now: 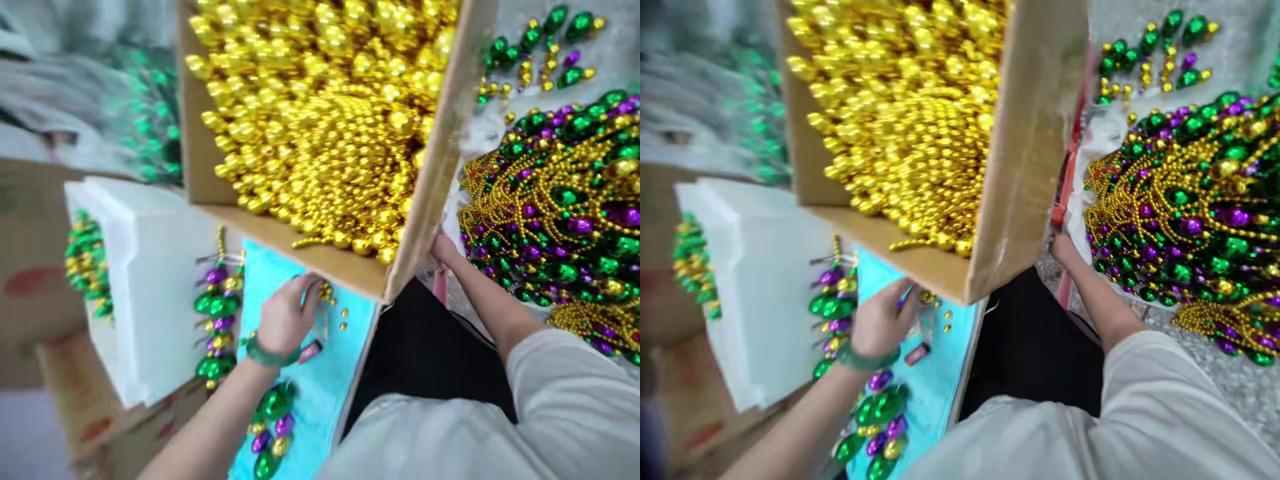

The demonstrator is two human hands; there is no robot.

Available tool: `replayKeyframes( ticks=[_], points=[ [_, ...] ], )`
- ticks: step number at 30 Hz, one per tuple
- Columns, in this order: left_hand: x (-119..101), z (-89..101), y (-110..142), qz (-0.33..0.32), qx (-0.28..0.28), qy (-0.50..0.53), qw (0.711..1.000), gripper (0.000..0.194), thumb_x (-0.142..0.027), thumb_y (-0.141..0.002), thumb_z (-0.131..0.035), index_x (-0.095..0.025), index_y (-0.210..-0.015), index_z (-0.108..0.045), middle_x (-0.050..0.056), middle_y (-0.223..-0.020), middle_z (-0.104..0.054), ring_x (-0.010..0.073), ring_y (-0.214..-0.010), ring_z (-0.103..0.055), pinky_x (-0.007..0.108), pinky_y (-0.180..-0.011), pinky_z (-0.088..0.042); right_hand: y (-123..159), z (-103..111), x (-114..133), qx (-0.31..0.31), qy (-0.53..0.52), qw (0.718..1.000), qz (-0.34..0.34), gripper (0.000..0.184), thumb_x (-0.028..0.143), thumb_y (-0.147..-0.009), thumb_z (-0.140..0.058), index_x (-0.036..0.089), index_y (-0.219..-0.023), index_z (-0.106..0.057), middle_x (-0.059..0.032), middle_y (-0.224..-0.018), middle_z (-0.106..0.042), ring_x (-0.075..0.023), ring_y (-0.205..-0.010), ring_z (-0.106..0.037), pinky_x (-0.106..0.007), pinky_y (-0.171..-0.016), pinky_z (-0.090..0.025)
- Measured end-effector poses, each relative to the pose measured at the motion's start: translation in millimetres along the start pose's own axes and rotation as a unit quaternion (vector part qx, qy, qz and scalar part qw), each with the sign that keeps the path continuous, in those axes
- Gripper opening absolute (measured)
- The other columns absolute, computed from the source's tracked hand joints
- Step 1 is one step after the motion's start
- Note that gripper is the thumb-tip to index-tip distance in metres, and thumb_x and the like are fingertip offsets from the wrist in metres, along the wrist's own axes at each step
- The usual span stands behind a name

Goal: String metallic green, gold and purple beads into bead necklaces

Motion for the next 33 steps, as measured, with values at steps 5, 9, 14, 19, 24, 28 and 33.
replayKeyframes(
  ticks=[5, 9, 14, 19, 24, 28, 33],
  points=[
    [-16.7, 21.9, -7.1, -0.004, 0.010, 0.051, 0.999, 0.036, -0.035, -0.089, -0.043, -0.018, -0.114, -0.065, 0.009, -0.111, -0.071, 0.0270, -0.102, -0.067, 0.037, -0.088, -0.051, 65.5, 21.7, -10.1, -0.015, 0.072, 0.995, 0.064, 0.021, 0.022, -0.089, -0.055, 0.013, -0.103, -0.069, -0.0137, -0.097, -0.071, -0.0213, -0.092, -0.067, -0.030, -0.079, -0.050],
    [-3.3, 45.9, 20.1, 0.000, -0.056, 0.068, 0.996, 0.037, -0.034, -0.088, -0.048, -0.020, -0.118, -0.064, 0.009, -0.116, -0.069, 0.0272, -0.104, -0.066, 0.039, -0.090, -0.051, 130.7, 37.5, 5.8, -0.076, 0.101, 0.980, 0.154, 0.026, 0.023, -0.087, -0.054, 0.017, -0.106, -0.070, -0.0122, -0.099, -0.073, -0.0231, -0.092, -0.069, -0.029, -0.079, -0.050],
    [67.4, 54.4, 97.9, 0.110, -0.156, 0.121, 0.974, 0.037, -0.041, -0.087, -0.049, -0.021, -0.113, -0.066, 0.007, -0.104, -0.073, 0.0233, -0.093, -0.068, 0.036, -0.086, -0.052, 219.5, 63.4, 51.6, -0.265, 0.066, 0.904, 0.328, 0.030, 0.026, -0.093, -0.041, 0.016, -0.106, -0.066, -0.0123, -0.104, -0.071, -0.0212, -0.097, -0.066, -0.034, -0.090, -0.049],
    [108.3, 38.4, 131.0, 0.147, -0.186, 0.164, 0.958, 0.037, -0.042, -0.088, -0.048, -0.018, -0.106, -0.070, 0.005, -0.100, -0.073, 0.0232, -0.090, -0.067, 0.038, -0.086, -0.051, 275.6, 72.8, 116.2, -0.362, 0.052, 0.774, 0.517, 0.019, 0.018, -0.090, -0.049, 0.018, -0.099, -0.065, -0.0076, -0.083, -0.070, -0.0182, -0.075, -0.066, -0.031, -0.074, -0.052],
    [117.2, 42.4, 95.8, 0.068, -0.186, 0.178, 0.964, 0.035, -0.038, -0.087, -0.048, -0.017, -0.106, -0.069, 0.009, -0.108, -0.070, 0.0236, -0.102, -0.064, 0.039, -0.094, -0.048, 292.8, 57.7, 181.2, -0.309, 0.065, 0.745, 0.588, 0.018, 0.016, -0.090, -0.051, 0.018, -0.102, -0.063, -0.0062, -0.080, -0.069, -0.0167, -0.072, -0.065, -0.029, -0.068, -0.052],
    [164.9, 65.4, 96.5, 0.096, -0.173, 0.200, 0.960, 0.038, -0.039, -0.087, -0.050, -0.019, -0.114, -0.066, 0.007, -0.115, -0.067, 0.0261, -0.115, -0.058, 0.043, -0.101, -0.042, 292.5, 47.1, 219.5, -0.276, 0.090, 0.763, 0.578, 0.019, 0.021, -0.090, -0.053, 0.020, -0.105, -0.064, -0.0063, -0.083, -0.069, -0.0153, -0.066, -0.062, -0.028, -0.062, -0.050],
    [245.1, 86.3, 166.4, 0.182, -0.159, 0.168, 0.956, 0.041, -0.042, -0.089, -0.045, -0.019, -0.118, -0.064, 0.001, -0.114, -0.066, 0.0227, -0.117, -0.057, 0.042, -0.102, -0.039, 287.3, 25.1, 261.7, -0.235, 0.108, 0.785, 0.563, 0.019, 0.028, -0.089, -0.055, 0.016, -0.100, -0.066, -0.0064, -0.079, -0.068, -0.0147, -0.060, -0.059, -0.028, -0.060, -0.048]
  ],
)
Point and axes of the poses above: each hand's wrist, its own y-axis away from the middle knuckle, its own z-axis out of the back of the hand, x = y × z, the point moved 3 cm from there along -y, towards the middle knuckle
